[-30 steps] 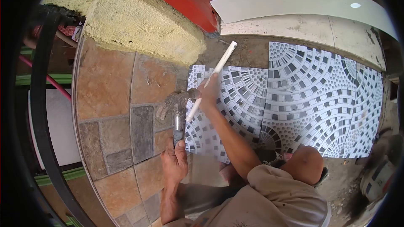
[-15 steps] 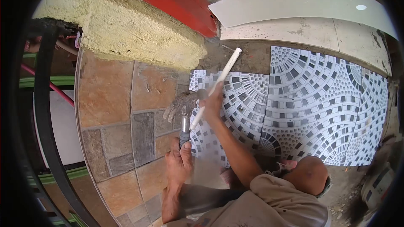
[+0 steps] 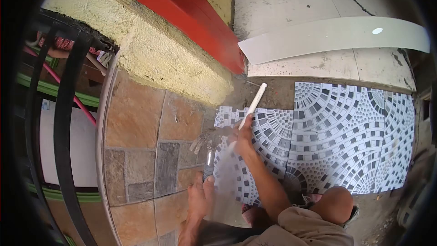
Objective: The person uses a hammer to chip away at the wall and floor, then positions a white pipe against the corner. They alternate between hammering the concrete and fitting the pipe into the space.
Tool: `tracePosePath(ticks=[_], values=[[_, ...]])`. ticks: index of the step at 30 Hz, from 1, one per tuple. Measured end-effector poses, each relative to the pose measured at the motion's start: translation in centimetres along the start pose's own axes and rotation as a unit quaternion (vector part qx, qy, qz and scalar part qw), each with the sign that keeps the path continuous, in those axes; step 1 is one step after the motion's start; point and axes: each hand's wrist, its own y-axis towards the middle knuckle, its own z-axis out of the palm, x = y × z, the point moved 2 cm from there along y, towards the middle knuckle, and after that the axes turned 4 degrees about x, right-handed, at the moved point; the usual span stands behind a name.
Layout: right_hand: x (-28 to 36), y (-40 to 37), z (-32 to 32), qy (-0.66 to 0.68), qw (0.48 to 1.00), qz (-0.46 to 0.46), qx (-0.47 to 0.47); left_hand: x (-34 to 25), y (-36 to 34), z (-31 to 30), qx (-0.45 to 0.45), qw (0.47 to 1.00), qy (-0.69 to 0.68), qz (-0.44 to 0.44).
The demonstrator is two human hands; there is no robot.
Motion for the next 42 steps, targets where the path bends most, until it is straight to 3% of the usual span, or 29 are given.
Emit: tracePosePath(ticks=[7,12,18,21,22,26,30,33,36,39,42], values=[[3.8,-0.7,-4.2,-0.107,0.993,0.005,0.044,-2.5,0.5,0.7,0.006,0.997,-0.058,0.045],[0.0,-1.2,-3.0,-0.016,0.997,-0.074,0.018,-2.6,0.8,2.0,-0.036,0.995,-0.034,0.092],[-1.4,-1.5,-0.8,0.017,0.997,-0.074,0.032,-0.2,1.3,2.1,0.034,0.999,0.009,0.021],[-1.7,-1.9,-0.2,0.006,0.996,-0.083,0.041,2.0,1.8,2.2,-0.002,0.995,0.059,0.081],[-1.8,-2.0,-0.1,0.004,0.995,-0.083,0.050,2.2,2.0,2.1,0.009,0.998,0.044,0.054],[-2.4,-0.5,1.0,-0.015,0.992,-0.123,-0.040,1.3,1.8,1.6,0.041,0.999,-0.009,-0.010],[-3.3,2.9,-0.1,-0.146,0.980,-0.135,0.020,2.3,1.3,1.6,-0.019,0.998,0.039,0.042],[-4.6,4.9,-0.1,-0.121,0.970,-0.201,0.067,1.4,0.7,1.1,0.004,1.000,-0.005,0.015],[-2.9,2.2,1.0,-0.022,0.993,-0.107,0.054,1.0,0.2,0.5,0.009,1.000,0.010,-0.004],[0.3,-0.1,-0.1,0.033,0.997,0.043,0.054,0.7,0.7,0.5,0.007,1.000,0.000,0.000],[2.2,-0.7,-2.3,-0.020,0.996,0.032,0.078,-0.1,1.3,0.8,0.012,0.999,-0.003,0.046]])
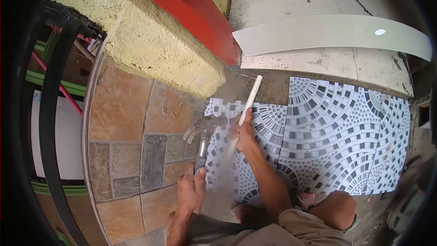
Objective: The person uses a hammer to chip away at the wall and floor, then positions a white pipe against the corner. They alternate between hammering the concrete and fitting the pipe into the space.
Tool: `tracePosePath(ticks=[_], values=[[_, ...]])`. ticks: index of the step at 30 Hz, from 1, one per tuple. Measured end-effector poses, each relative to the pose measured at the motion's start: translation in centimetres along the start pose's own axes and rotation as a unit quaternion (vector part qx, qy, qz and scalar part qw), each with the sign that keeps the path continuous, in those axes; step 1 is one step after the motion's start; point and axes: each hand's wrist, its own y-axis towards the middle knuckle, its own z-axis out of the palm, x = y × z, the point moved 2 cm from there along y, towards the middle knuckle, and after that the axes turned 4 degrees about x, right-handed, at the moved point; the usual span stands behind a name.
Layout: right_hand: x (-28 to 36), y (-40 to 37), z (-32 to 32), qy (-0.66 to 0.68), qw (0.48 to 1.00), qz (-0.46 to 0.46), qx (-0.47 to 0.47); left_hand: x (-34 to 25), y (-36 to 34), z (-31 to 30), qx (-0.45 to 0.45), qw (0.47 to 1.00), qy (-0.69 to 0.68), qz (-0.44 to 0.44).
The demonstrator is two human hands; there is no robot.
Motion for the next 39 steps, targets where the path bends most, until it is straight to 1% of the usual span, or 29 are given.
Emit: tracePosePath(ticks=[1,2,5,6,7,9,10,13,14,17,18,21,24,27,30,33,34,37,39], values=[[0.4,-0.8,-0.5,-0.006,1.000,0.012,-0.005,-0.4,0.2,0.3,0.002,1.000,-0.009,0.007],[0.1,-1.6,-0.9,-0.113,0.993,0.027,0.002,-0.8,0.3,0.5,0.004,1.000,-0.016,0.012],[-4.7,-3.3,0.7,-0.116,0.993,-0.012,0.000,-2.8,0.4,0.6,0.002,1.000,-0.009,0.001],[-5.6,-2.8,0.5,-0.053,0.998,-0.026,-0.006,-3.3,0.1,0.6,0.003,1.000,0.001,-0.009],[-6.1,-2.5,0.1,-0.051,0.998,-0.039,-0.024,-3.3,-0.2,0.7,0.004,1.000,0.017,-0.017],[-5.5,-1.1,-0.2,-0.055,0.995,-0.073,-0.051,-3.1,-0.6,0.6,-0.005,0.999,0.043,-0.023],[-4.6,-1.6,0.9,-0.072,0.986,-0.114,-0.100,-2.2,-0.9,0.6,-0.009,0.998,0.063,-0.018],[-3.5,-1.1,0.9,-0.106,0.977,-0.166,-0.075,-1.1,-0.7,0.7,-0.019,0.997,0.065,-0.034],[-3.3,-0.5,0.7,-0.082,0.983,-0.142,-0.078,-0.7,-0.4,0.8,-0.019,0.998,0.058,-0.033],[-2.7,0.6,1.3,-0.071,0.980,-0.158,-0.093,-0.2,0.6,0.8,-0.022,0.998,0.047,-0.029],[-2.6,1.1,1.4,-0.071,0.982,-0.150,-0.093,-0.4,0.8,0.8,-0.019,0.998,0.047,-0.029],[-2.8,1.4,1.5,-0.159,0.973,-0.147,-0.073,-0.5,1.2,1.0,-0.010,0.999,0.041,-0.011],[-3.7,2.3,1.8,-0.093,0.978,-0.167,-0.087,-0.3,0.9,1.0,-0.013,0.999,0.044,0.014],[-4.3,2.9,2.3,-0.113,0.971,-0.198,-0.076,-0.1,0.4,0.9,-0.017,0.998,0.054,0.017],[-3.3,1.8,2.3,-0.069,0.990,-0.105,-0.062,0.1,-0.2,0.5,-0.019,0.999,0.050,-0.008],[-1.3,1.3,-0.8,-0.054,0.998,-0.038,0.005,-0.6,0.4,0.4,-0.039,0.997,0.065,-0.007],[-0.8,0.4,-1.0,-0.059,0.998,-0.026,-0.026,-0.9,0.9,0.4,-0.049,0.996,0.074,-0.004],[-3.8,-3.3,-0.2,-0.156,0.987,0.005,0.041,-0.8,2.5,0.9,-0.067,0.996,0.050,0.009],[-5.7,-4.4,1.1,-0.083,0.996,-0.015,0.003,-2.0,3.5,1.3,-0.081,0.995,0.061,0.004]])
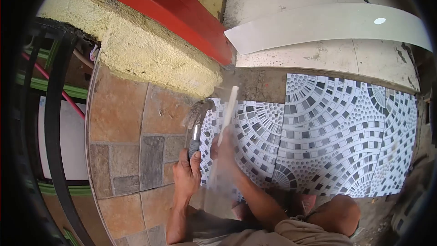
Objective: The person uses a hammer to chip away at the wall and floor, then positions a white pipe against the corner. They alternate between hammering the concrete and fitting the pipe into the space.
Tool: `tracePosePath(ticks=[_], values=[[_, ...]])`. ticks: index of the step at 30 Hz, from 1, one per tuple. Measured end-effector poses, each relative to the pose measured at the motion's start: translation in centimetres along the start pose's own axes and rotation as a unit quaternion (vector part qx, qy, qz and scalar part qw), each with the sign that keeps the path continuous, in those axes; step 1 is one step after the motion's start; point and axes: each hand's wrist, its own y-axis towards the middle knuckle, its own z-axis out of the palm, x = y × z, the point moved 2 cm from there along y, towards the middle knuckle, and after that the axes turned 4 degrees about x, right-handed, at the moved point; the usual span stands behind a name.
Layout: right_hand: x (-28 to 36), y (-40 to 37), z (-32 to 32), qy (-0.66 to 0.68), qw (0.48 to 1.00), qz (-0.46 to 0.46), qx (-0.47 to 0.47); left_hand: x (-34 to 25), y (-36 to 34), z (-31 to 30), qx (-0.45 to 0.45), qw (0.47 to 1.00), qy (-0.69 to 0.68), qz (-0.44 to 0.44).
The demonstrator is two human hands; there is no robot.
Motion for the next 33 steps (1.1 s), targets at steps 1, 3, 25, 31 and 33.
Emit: tracePosePath(ticks=[1,3,25,31,33], values=[[-0.6,-0.5,0.6,0.039,0.999,-0.007,-0.019,-0.5,0.3,0.0,-0.007,1.000,0.011,-0.002],[-0.4,-0.6,1.2,0.051,0.997,-0.037,-0.053,-0.1,0.7,0.3,-0.014,1.000,0.020,0.018],[8.4,4.8,-4.1,-0.557,0.736,-0.364,-0.122,-0.3,0.9,0.8,0.012,0.996,-0.084,0.012],[10.9,4.0,-5.4,-0.586,0.750,-0.271,-0.146,0.3,-0.2,-0.3,0.044,0.996,-0.080,-0.011],[10.9,3.3,-5.8,-0.589,0.772,-0.204,-0.121,0.5,-0.7,-0.3,0.043,0.995,-0.089,-0.013]])
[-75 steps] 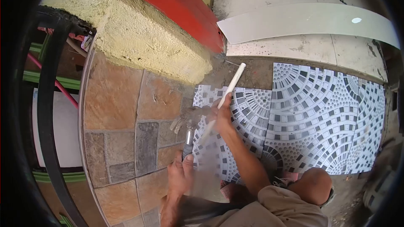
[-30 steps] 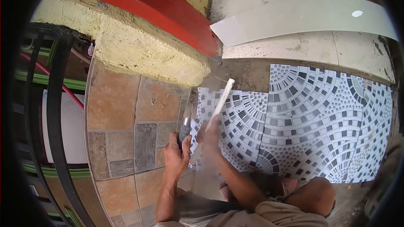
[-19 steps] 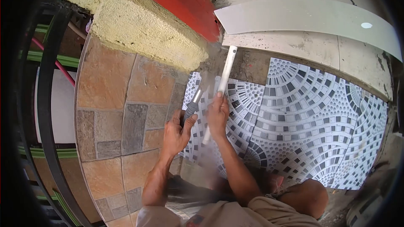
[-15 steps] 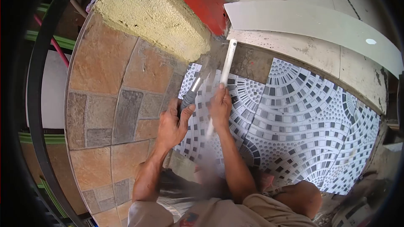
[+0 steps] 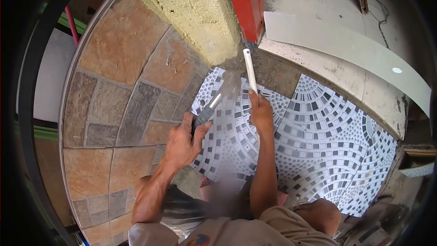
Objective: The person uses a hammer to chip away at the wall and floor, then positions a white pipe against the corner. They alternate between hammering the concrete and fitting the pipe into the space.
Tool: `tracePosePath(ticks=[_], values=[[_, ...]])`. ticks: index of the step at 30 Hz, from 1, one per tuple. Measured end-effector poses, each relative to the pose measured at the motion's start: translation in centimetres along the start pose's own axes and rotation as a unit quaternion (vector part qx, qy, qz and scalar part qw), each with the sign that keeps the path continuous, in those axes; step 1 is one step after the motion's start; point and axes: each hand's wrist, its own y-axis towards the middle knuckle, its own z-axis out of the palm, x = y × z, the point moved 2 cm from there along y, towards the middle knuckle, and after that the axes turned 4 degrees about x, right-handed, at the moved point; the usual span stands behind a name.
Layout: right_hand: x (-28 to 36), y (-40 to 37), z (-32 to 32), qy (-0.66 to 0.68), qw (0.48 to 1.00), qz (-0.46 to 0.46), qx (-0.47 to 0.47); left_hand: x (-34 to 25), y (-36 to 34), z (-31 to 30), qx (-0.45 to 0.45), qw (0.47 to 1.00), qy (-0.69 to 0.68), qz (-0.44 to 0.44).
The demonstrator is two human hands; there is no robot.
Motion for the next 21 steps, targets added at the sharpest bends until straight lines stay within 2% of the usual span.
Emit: tracePosePath(ticks=[1,3,4,7,8,11,17,20,21], values=[[0.0,-0.5,-0.1,0.000,1.000,0.006,0.019,0.1,-0.2,0.0,-0.002,1.000,0.001,0.002],[1.0,-1.2,0.0,-0.030,1.000,-0.001,0.006,0.0,0.1,-0.6,-0.007,1.000,0.001,-0.004],[1.9,-1.1,0.0,-0.002,0.999,-0.025,-0.023,-0.4,-0.2,-0.8,-0.005,1.000,-0.004,-0.018],[4.8,0.3,-0.9,-0.091,0.995,-0.043,0.006,-0.5,-0.6,-0.8,-0.005,1.000,-0.015,-0.024],[4.4,1.2,-0.8,-0.129,0.989,-0.064,-0.027,-0.4,-0.7,-0.8,-0.006,1.000,-0.017,-0.020],[4.9,0.7,-2.0,-0.146,0.989,-0.007,-0.032,-0.1,-0.8,-0.9,-0.009,1.000,0.002,-0.018],[5.0,-2.0,-4.6,-0.152,0.986,-0.019,-0.063,1.0,-0.7,-0.5,-0.050,0.998,0.015,0.040],[5.9,-1.3,-3.8,-0.160,0.980,-0.106,-0.044,0.5,-0.5,-0.6,-0.038,0.999,0.017,0.015],[5.8,-0.7,-3.7,-0.165,0.981,-0.093,-0.044,0.2,-0.5,-0.6,-0.031,0.999,0.014,0.010]])
